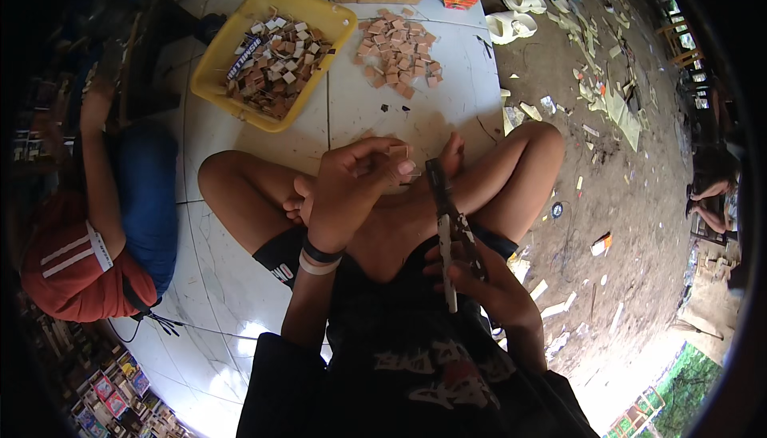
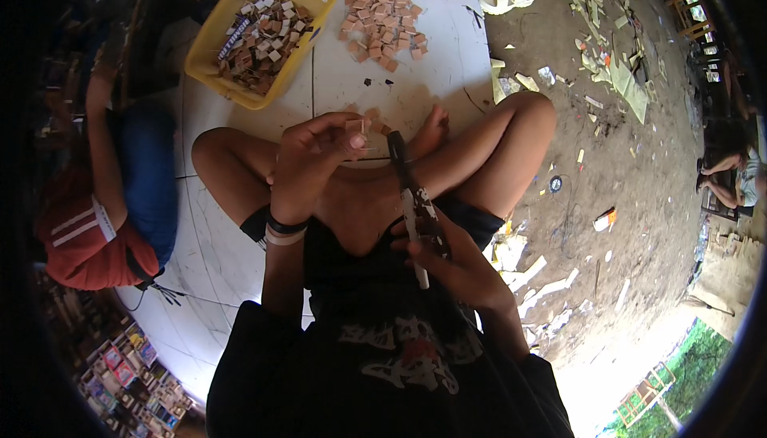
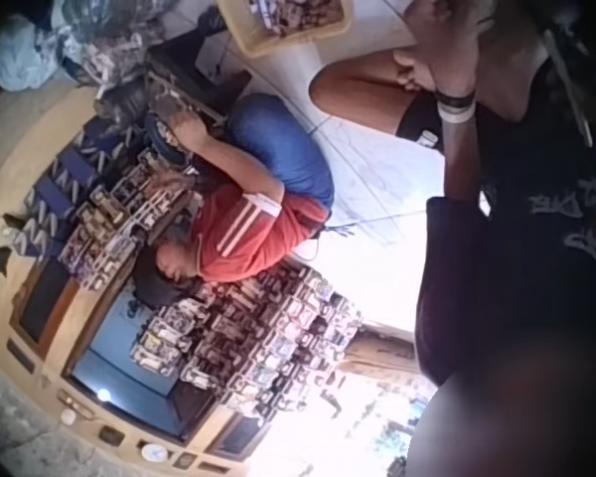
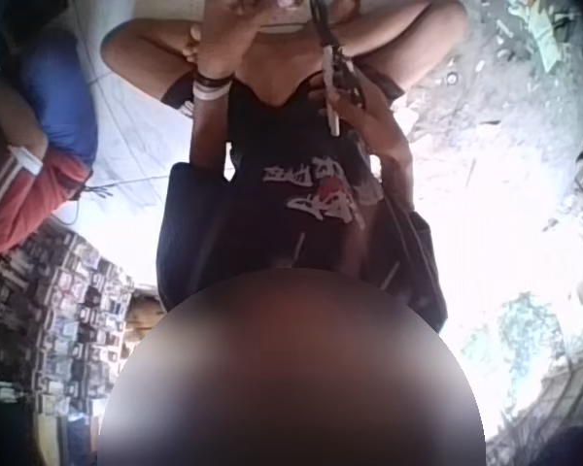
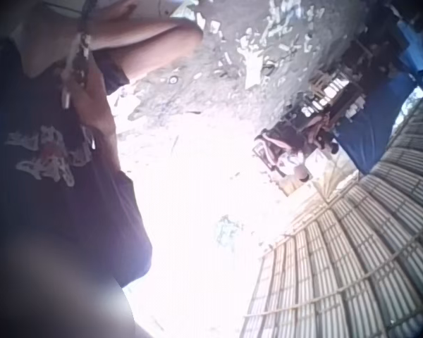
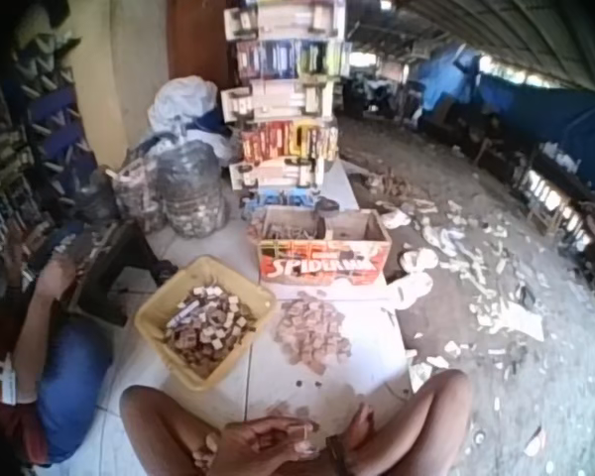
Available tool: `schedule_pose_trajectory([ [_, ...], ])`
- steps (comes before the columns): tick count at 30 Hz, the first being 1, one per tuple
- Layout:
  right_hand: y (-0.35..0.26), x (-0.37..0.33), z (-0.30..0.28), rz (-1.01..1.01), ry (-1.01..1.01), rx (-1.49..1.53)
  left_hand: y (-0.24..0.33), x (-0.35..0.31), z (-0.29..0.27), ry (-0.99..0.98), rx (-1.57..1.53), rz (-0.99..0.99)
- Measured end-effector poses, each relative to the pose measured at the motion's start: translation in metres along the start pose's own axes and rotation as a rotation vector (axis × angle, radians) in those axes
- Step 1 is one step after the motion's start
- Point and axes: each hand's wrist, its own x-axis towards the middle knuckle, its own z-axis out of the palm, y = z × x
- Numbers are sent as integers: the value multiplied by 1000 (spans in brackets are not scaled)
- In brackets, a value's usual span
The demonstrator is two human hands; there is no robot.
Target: The person sits cross-legged on the floor and uses a knife to cut small rectangular wooden blocks into smaller pieces. They place the cut pieces into a yellow plastic container and occasionally gather more blocks from a pile on the floor.
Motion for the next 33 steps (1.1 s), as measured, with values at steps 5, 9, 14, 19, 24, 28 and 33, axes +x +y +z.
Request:
schedule_pose_trajectory([
  [5, -10, 3, 7, 7, -67, 75, -7, 0, 0, -7, 71, 72],
  [9, -15, -4, 11, 39, -50, 146, -14, -3, 9, -9, 8, 86],
  [14, -14, -6, 10, 43, -45, 156, -13, -5, 9, -34, 159, 164],
  [19, -10, -4, 8, 24, -86, 166, -12, -7, 10, -53, 98, 154],
  [24, -8, -4, 9, 15, -80, 164, -11, -9, 11, -49, 89, 143],
  [28, -5, -3, 10, 7, -72, 147, -8, -13, 12, -37, 119, 172],
  [33, -1, -1, 10, -12, -89, 100, -3, -20, 14, -10, 188, 222],
])
